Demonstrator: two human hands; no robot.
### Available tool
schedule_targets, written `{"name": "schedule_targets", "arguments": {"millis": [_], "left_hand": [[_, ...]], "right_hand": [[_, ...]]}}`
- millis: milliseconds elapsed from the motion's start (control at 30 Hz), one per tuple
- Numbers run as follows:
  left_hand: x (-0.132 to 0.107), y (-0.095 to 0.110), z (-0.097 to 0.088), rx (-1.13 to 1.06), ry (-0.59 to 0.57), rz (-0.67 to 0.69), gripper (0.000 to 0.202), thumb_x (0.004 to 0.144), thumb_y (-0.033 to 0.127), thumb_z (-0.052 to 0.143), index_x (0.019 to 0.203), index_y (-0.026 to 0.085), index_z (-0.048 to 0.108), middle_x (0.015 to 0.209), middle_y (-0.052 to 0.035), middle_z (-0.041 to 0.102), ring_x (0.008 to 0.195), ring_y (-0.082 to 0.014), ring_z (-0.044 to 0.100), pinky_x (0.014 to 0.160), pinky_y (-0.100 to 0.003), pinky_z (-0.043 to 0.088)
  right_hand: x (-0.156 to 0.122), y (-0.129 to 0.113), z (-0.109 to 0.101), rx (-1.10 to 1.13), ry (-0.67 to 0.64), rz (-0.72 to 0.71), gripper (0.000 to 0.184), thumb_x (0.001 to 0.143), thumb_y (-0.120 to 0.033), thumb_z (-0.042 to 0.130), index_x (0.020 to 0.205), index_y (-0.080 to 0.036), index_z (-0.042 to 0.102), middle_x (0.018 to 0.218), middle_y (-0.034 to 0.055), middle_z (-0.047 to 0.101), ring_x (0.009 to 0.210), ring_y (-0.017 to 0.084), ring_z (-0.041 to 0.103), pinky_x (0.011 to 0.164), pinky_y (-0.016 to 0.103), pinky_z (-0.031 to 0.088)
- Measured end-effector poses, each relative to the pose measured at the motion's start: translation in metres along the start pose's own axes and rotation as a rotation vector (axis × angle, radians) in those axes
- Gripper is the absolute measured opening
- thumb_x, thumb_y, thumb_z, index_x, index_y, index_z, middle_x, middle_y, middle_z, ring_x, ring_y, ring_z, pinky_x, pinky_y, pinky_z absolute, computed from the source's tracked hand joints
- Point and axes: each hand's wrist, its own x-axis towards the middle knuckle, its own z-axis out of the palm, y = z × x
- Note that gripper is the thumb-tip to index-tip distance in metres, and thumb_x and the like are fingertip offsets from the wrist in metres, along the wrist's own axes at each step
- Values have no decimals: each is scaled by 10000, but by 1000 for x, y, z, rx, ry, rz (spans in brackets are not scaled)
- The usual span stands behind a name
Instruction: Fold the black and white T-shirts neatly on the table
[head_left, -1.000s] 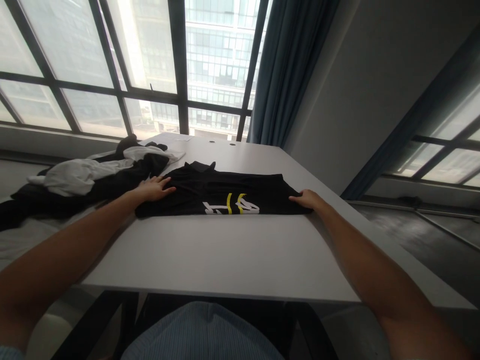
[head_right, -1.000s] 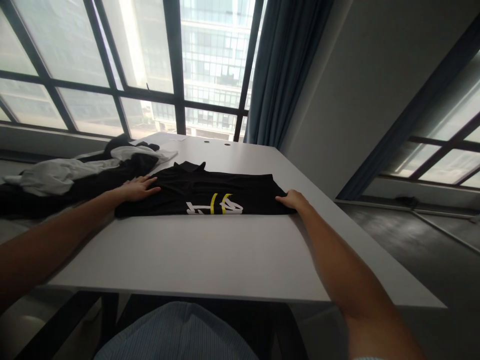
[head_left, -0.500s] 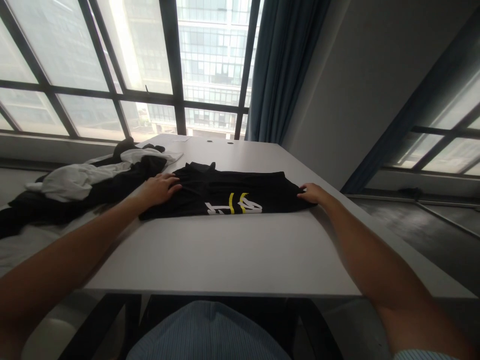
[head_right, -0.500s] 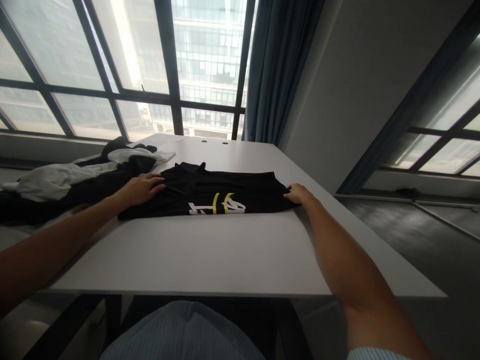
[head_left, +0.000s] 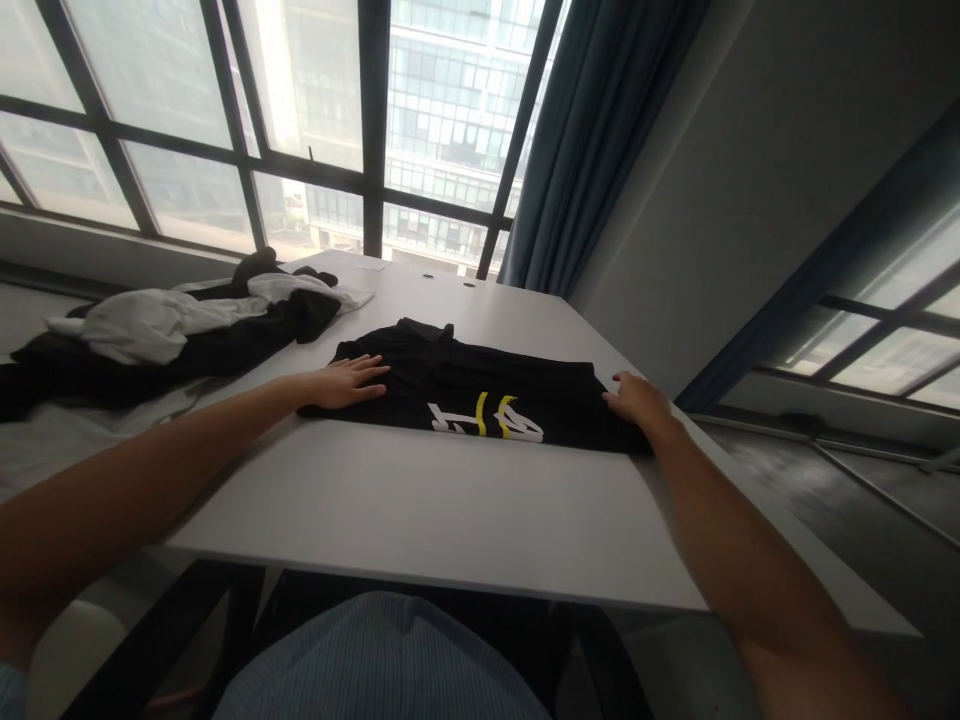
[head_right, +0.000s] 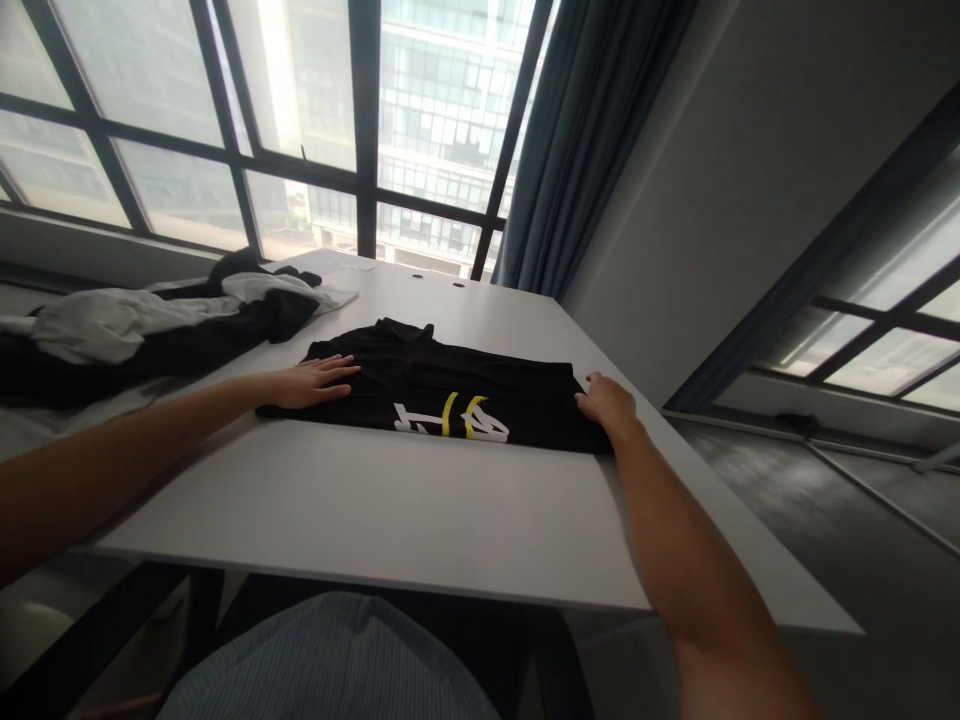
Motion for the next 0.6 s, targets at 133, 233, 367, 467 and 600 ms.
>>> {"name": "schedule_targets", "arguments": {"millis": [133, 233, 367, 467, 600], "left_hand": [[3, -9, -1, 27, 12, -33, 800, 984, 663, 288, 1640, 207, 246, 1708, -112, 103, 1576, -312, 101, 1247, -455, 110], [2, -7, -4, 33, -17, -67, 845, 959, 699, 318, 1646, 216, 223, 1708, -110, 89, 1576, -323, 83, 1247, -460, 115], [-1, -3, -11, 18, -57, -208, 1016, 881, 789, 403, 1657, 201, 114, 1704, -128, 46, 1572, -353, 44, 1243, -486, 146], [-4, -1, -14, 4, -85, -269, 1092, 837, 818, 449, 1656, 188, 97, 1703, -138, 58, 1569, -367, 62, 1240, -496, 170], [-3, -4, -15, 37, -78, -267, 1090, 814, 851, 430, 1653, 208, 169, 1703, -144, 150, 1562, -378, 142, 1224, -505, 212]], "right_hand": [[-11, -49, 14, 204, -24, -365, 544, 990, -481, 507, 1430, -163, 545, 1462, 158, 574, 1322, 300, 558, 1108, 416, 441], [-17, -78, 26, 309, -103, -489, 595, 1020, -533, 430, 1474, -158, 510, 1546, 150, 492, 1434, 275, 452, 1197, 403, 349], [-19, -88, 33, 325, -161, -519, 638, 1017, -560, 423, 1491, -140, 503, 1598, 154, 420, 1499, 262, 357, 1250, 393, 249], [-21, -84, 30, 323, -184, -504, 665, 1007, -577, 430, 1505, -140, 488, 1610, 150, 403, 1502, 269, 351, 1249, 406, 257], [-21, -83, 22, 279, -188, -487, 659, 998, -600, 425, 1496, -177, 503, 1614, 124, 405, 1496, 296, 355, 1224, 461, 304]]}}
